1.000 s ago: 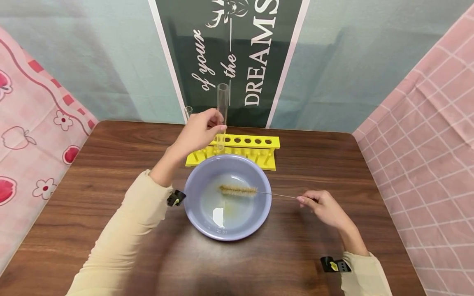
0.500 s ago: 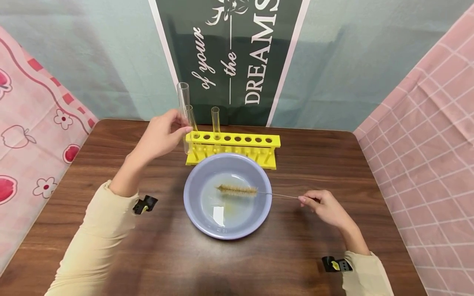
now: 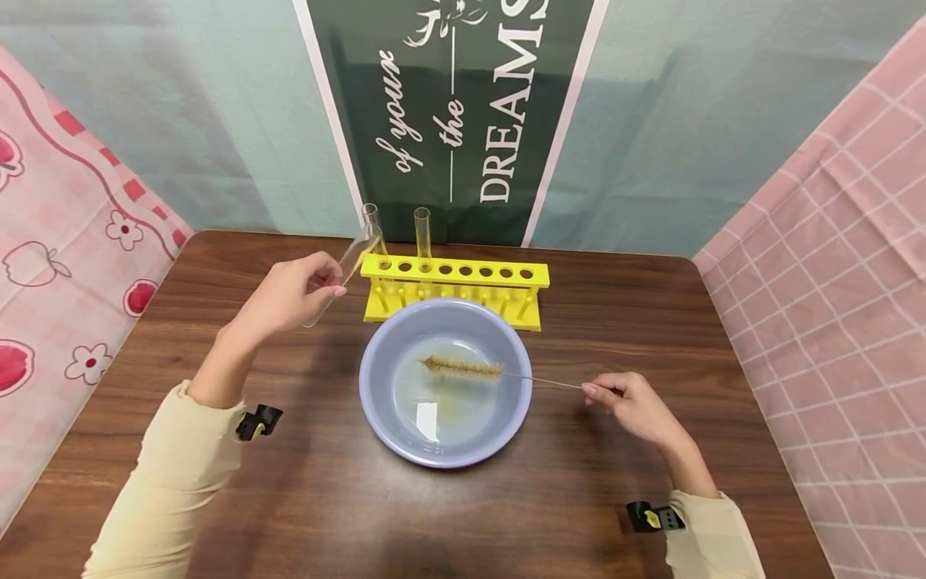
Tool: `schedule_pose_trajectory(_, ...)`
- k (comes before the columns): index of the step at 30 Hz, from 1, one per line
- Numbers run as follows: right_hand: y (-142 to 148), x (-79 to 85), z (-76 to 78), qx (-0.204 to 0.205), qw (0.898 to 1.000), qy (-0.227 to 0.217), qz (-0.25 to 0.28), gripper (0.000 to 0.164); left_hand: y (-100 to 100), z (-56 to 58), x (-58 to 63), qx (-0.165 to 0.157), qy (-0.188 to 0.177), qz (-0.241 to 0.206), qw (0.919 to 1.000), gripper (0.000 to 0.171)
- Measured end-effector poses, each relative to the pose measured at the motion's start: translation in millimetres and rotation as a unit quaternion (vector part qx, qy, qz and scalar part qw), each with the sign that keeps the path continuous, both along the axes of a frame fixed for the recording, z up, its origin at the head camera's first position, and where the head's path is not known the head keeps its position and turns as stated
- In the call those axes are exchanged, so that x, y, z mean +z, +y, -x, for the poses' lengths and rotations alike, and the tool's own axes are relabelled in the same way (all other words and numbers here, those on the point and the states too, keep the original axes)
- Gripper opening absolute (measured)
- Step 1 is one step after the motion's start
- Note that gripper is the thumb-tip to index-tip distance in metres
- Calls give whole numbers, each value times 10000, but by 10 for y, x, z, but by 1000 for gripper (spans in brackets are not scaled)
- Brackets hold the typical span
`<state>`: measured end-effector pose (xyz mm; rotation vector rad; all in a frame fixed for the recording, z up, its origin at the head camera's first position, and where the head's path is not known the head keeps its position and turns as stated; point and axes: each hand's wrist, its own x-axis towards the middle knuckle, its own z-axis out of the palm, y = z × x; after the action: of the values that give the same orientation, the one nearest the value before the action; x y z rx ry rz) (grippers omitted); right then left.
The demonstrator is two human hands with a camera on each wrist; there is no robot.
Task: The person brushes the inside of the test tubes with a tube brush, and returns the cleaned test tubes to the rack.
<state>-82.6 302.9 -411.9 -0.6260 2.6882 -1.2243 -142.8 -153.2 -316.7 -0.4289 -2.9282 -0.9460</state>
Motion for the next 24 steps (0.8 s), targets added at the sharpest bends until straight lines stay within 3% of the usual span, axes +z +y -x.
schedule_pose_trajectory(9, 20, -29, 26, 25, 9998, 168, -48, 17, -99, -85, -176, -200, -428, 483, 9977, 18)
schedule_pose_trajectory(15, 23, 63, 61, 105, 9994, 324, -49, 22, -128, -132, -274, -397, -350, 897, 9946, 16)
schedule_pose_trajectory(24, 63, 171, 136, -141, 9990, 317, 269, 23, -133, -168, -337, -610, -372, 1021, 9922, 15)
